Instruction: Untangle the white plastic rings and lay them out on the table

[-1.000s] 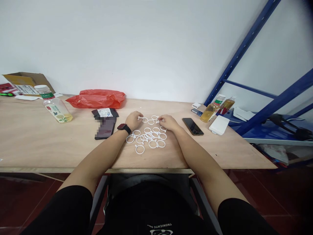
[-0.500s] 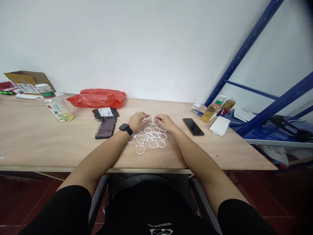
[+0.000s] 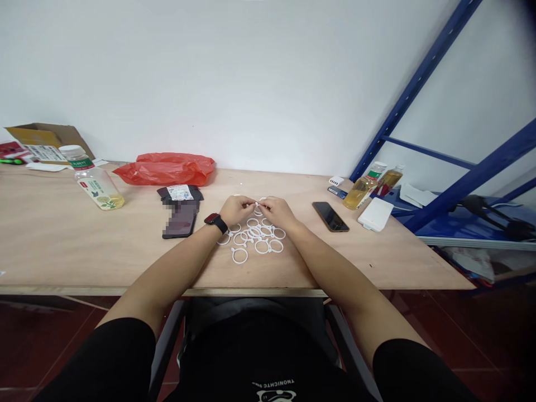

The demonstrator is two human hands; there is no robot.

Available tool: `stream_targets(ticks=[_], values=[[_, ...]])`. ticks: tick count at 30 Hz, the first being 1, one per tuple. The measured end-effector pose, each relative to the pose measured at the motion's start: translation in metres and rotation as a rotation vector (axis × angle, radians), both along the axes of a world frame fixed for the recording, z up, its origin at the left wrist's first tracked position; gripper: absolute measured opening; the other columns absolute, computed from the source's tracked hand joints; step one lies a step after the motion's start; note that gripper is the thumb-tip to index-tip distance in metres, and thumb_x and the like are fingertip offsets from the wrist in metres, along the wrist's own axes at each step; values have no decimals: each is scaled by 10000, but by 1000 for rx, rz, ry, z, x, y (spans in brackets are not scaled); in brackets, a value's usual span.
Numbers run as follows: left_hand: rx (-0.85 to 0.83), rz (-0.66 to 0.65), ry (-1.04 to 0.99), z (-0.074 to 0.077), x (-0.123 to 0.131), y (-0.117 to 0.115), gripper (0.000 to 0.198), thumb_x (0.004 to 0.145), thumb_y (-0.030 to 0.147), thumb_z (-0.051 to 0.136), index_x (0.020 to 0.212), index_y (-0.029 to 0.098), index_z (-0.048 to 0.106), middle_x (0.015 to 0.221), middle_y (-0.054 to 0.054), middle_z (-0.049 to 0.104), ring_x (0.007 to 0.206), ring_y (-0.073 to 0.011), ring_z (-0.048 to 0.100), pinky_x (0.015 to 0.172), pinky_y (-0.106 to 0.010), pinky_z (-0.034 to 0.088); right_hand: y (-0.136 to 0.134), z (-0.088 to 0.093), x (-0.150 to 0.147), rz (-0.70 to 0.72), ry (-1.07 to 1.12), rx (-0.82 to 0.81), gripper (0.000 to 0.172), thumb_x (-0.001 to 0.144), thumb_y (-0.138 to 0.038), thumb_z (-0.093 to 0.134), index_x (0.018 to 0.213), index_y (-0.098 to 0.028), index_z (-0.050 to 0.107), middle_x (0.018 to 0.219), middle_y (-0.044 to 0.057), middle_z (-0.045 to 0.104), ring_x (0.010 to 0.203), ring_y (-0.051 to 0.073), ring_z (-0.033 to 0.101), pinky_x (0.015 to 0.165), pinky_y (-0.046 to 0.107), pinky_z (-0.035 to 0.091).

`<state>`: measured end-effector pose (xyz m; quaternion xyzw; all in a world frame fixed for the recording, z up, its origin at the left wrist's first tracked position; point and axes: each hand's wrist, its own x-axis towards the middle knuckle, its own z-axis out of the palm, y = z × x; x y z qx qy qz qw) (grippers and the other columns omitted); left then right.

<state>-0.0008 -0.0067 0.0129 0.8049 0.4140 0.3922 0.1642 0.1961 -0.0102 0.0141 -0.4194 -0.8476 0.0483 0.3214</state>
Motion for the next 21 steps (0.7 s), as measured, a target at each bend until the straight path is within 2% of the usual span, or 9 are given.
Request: stream_targets(ticks=[9,14,17,21], values=[[-74,-8,-140,-4,3,2,282,795,296,607,952,133,775,880,-71,769,760,-179,686,725,-272,540,-1,-3,-7,-59,-105,56,229,936,-237,515,964,-207,740,911,80,703,902,196,615,792,281,416],[-96,27,-151,-3,4,1,239,751,240,600,896,132,757,825,-55,760,718,-161,677,696,-257,538,-3,2,-8,2,-82,26,203,910,-281,572,987,-212,746,875,67,703,855,188,616,780,280,420],[-87,55,-159,-2,2,1,220,737,244,602,863,133,744,774,-43,741,670,-144,647,648,-243,517,0,5,2,19,1,-19,218,874,-304,626,1041,-229,746,917,52,722,819,173,627,765,275,440],[-82,87,-164,-2,-1,3,200,714,238,602,823,132,731,707,-32,706,624,-133,604,591,-233,475,12,4,30,-105,58,-64,210,879,-257,595,998,-220,764,961,57,742,848,185,647,802,296,466]])
